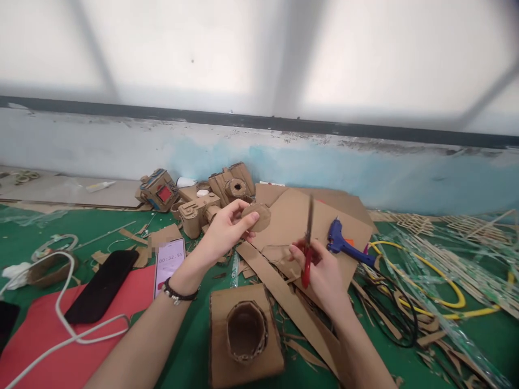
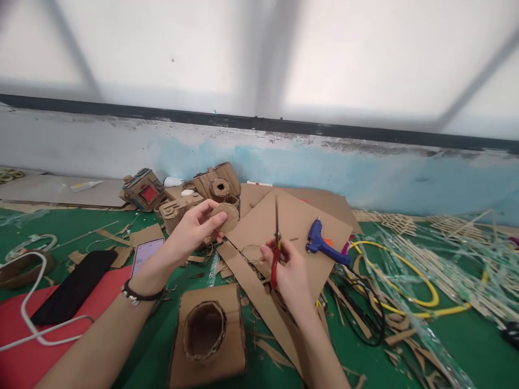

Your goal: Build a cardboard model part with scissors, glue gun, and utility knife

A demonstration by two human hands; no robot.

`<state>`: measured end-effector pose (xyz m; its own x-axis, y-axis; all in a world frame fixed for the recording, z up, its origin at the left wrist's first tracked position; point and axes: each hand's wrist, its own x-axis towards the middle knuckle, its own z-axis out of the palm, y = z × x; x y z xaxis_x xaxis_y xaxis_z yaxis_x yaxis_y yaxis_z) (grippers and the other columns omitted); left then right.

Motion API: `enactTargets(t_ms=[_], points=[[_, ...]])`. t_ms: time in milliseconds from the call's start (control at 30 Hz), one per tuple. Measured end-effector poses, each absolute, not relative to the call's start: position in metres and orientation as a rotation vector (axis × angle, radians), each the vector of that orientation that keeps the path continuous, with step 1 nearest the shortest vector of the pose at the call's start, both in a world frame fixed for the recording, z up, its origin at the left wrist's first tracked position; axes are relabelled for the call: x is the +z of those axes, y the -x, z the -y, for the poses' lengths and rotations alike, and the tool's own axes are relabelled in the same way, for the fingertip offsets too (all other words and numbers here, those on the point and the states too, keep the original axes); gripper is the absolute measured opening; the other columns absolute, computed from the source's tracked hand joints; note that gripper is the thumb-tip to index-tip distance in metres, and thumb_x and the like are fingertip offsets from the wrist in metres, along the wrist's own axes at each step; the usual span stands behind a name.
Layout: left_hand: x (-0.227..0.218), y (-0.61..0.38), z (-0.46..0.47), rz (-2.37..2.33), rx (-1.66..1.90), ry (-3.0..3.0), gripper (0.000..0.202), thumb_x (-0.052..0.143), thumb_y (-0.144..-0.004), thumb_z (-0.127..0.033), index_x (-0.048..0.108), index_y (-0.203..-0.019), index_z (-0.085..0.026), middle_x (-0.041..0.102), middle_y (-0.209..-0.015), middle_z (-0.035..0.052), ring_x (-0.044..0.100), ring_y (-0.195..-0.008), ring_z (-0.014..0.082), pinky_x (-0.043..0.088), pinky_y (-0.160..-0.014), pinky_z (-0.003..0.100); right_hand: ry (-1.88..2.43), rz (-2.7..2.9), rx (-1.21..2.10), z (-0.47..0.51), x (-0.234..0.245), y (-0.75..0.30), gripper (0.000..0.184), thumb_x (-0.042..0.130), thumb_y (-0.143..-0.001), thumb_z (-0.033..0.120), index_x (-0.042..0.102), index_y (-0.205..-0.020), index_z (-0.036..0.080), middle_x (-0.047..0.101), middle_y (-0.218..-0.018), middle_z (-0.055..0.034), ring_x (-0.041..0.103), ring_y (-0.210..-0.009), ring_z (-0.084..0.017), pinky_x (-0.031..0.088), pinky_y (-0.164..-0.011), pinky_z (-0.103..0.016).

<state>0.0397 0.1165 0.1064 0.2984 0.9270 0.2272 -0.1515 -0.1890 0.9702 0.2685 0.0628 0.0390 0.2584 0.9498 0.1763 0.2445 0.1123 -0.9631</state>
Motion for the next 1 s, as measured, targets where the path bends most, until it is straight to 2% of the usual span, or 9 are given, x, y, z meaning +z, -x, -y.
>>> enactTargets(t_ms=[133,300,500,767,1000], points=[[0.106,-0.043,-0.114,-0.768,1.117,-1.432,0.041,0.084,-0.088,-0.053,0.061,-0.095,-0.020,0.068,-0.086,-0.0007,0.067,-0.063,0.0108,0.055,-0.056,0.021,1.241,1.226,0.906,-0.056,0.021,-0.259,0.065,0.079,-0.080,0.083,0.065,-0.103,0.023,0.062,-0.078,-0.0006,0.057,-0.064,-0.018,0.049,-0.057,-0.030],[0.103,-0.051,-0.111,-0.735,1.106,-1.459,0.039,0.085,-0.088,-0.051,0.061,-0.096,-0.020,0.065,-0.082,-0.0026,0.060,-0.059,0.0084,0.051,-0.054,0.020,1.087,1.443,0.985,-0.043,-0.001,-0.256,0.070,0.068,-0.086,0.088,0.065,-0.120,0.027,0.061,-0.094,-0.0039,0.061,-0.082,-0.023,0.054,-0.072,-0.033],[0.098,-0.063,-0.108,-0.684,1.087,-1.500,0.039,0.085,-0.087,-0.051,0.062,-0.092,-0.020,0.059,-0.072,-0.0056,0.053,-0.055,0.0076,0.047,-0.052,0.021,1.029,1.401,1.062,-0.043,0.001,-0.239,0.080,0.064,-0.077,0.099,0.061,-0.107,0.025,0.048,-0.071,0.0040,0.041,-0.057,-0.016,0.035,-0.053,-0.029],[0.095,-0.065,-0.107,-0.684,1.071,-1.520,0.035,0.084,-0.088,-0.047,0.063,-0.093,-0.020,0.063,-0.076,-0.0039,0.059,-0.058,0.0096,0.050,-0.053,0.021,1.029,1.382,1.084,-0.039,0.007,-0.235,0.078,0.064,-0.078,0.098,0.062,-0.106,0.025,0.050,-0.072,0.0039,0.042,-0.058,-0.016,0.037,-0.056,-0.030],[0.092,-0.067,-0.107,-0.643,1.060,-1.503,0.035,0.084,-0.089,-0.046,0.062,-0.093,-0.019,0.063,-0.075,-0.0042,0.059,-0.057,0.0091,0.049,-0.052,0.020,1.014,1.365,1.078,-0.041,0.001,-0.235,0.079,0.064,-0.080,0.097,0.061,-0.107,0.023,0.048,-0.070,0.0046,0.040,-0.057,-0.015,0.034,-0.054,-0.029]])
